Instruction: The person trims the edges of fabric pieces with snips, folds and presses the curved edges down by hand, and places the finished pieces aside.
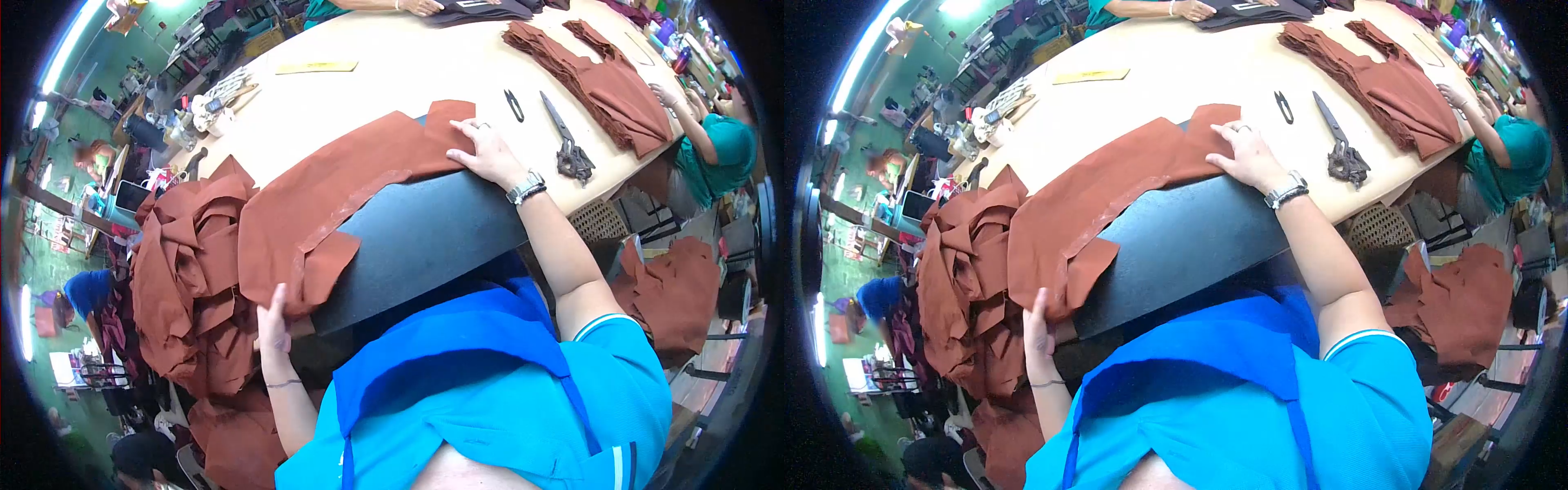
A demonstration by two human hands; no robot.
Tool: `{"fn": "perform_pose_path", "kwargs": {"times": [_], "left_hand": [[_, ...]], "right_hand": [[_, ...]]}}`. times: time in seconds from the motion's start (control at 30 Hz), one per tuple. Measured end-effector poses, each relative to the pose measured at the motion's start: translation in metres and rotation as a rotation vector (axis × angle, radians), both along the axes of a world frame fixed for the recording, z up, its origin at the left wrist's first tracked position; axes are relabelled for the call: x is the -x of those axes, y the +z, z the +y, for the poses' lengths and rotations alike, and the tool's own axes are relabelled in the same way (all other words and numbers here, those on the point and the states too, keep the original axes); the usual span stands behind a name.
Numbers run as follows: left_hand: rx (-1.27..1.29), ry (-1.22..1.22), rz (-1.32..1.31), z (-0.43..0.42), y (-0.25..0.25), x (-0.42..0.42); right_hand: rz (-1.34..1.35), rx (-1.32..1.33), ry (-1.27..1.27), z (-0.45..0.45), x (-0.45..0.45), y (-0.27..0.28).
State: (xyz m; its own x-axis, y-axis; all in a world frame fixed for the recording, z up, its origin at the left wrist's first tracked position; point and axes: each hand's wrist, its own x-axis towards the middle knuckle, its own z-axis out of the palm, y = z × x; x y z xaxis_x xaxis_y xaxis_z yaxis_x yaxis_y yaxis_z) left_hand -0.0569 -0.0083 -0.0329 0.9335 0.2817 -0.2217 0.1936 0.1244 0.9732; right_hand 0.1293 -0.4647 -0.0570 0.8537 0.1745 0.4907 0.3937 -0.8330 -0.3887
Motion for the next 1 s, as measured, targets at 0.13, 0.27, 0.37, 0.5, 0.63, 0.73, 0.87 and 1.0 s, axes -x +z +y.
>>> {"fn": "perform_pose_path", "kwargs": {"times": [0.13,0.27,0.37,0.5,0.63,0.73,0.87,1.0], "left_hand": [[-0.088,-0.025,0.020,-0.015,0.010,-0.013],[0.511,-0.002,0.084,0.021,-0.016,-0.029],[0.820,-0.110,0.119,0.008,-0.003,-0.020],[0.784,-0.225,0.080,-0.014,0.003,-0.017],[0.704,-0.370,0.048,-0.038,0.017,-0.035],[0.839,-0.375,0.057,-0.057,0.024,-0.043],[0.699,-0.305,0.144,-0.060,0.011,-0.047],[0.610,-0.299,0.141,-0.070,0.011,-0.045]], "right_hand": [[0.066,-0.057,0.120,0.000,-0.011,0.018],[0.043,-0.468,-0.001,-0.033,-0.017,0.033],[0.439,-0.954,0.139,-0.097,-0.016,0.038],[0.392,-0.524,-0.253,-0.131,-0.035,0.028],[0.324,-0.041,-0.396,-0.130,-0.064,-0.003],[0.279,0.257,-0.388,-0.145,-0.093,-0.020],[0.238,0.003,-0.316,-0.105,-0.080,0.015],[0.294,-0.328,0.123,0.001,-0.035,0.028]]}}
